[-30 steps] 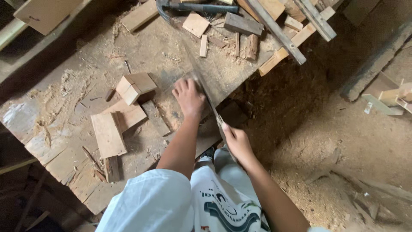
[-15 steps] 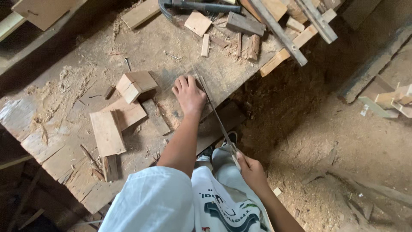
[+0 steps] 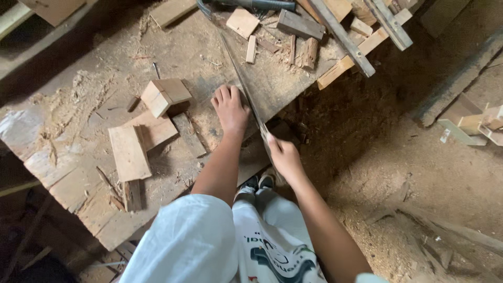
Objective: The person uses a hand saw to cut small wooden blocks on a workbench. They hold the wood with one hand and saw with the other, producing sawdust and separating pieces.
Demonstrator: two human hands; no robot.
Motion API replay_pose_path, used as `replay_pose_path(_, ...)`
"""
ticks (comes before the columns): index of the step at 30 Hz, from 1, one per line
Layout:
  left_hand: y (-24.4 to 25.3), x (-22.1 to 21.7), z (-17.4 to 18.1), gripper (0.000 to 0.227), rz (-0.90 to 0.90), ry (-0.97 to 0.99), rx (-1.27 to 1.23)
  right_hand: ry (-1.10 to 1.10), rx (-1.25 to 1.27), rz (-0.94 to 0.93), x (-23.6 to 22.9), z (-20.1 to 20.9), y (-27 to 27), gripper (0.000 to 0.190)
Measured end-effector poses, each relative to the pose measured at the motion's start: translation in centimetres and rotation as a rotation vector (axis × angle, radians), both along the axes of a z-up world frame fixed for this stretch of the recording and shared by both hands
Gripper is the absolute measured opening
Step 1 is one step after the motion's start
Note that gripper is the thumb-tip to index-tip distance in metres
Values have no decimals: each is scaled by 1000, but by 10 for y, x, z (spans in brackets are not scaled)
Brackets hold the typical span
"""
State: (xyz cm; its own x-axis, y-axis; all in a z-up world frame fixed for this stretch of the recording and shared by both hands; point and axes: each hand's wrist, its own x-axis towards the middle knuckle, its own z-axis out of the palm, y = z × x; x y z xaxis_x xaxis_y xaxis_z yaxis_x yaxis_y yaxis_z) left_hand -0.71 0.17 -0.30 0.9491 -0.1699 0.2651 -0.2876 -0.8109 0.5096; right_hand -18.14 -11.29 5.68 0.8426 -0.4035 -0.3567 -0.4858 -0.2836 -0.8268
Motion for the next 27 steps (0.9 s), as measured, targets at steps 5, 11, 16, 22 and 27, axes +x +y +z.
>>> replay_pose_path(5, -9, 3, -8, 50, 70, 9, 54, 108, -30, -1, -1, -7, 1, 53)
replay_pose_path(11, -15, 2, -1, 26, 123, 27, 74, 145, 92, 36, -89, 14, -10, 58)
replay_pose_path(16, -12, -2, 5, 25, 136, -34, 24, 425, 311, -55, -154, 28, -22, 46)
replay_pose_path(22, -13, -5, 3, 32, 124, -110, 0, 232, 295, 6, -177, 22, -32, 50)
replay_pose_path(27, -9, -3, -2, 28, 102, -126, 16, 364, 197, 55, -165, 26, -21, 50)
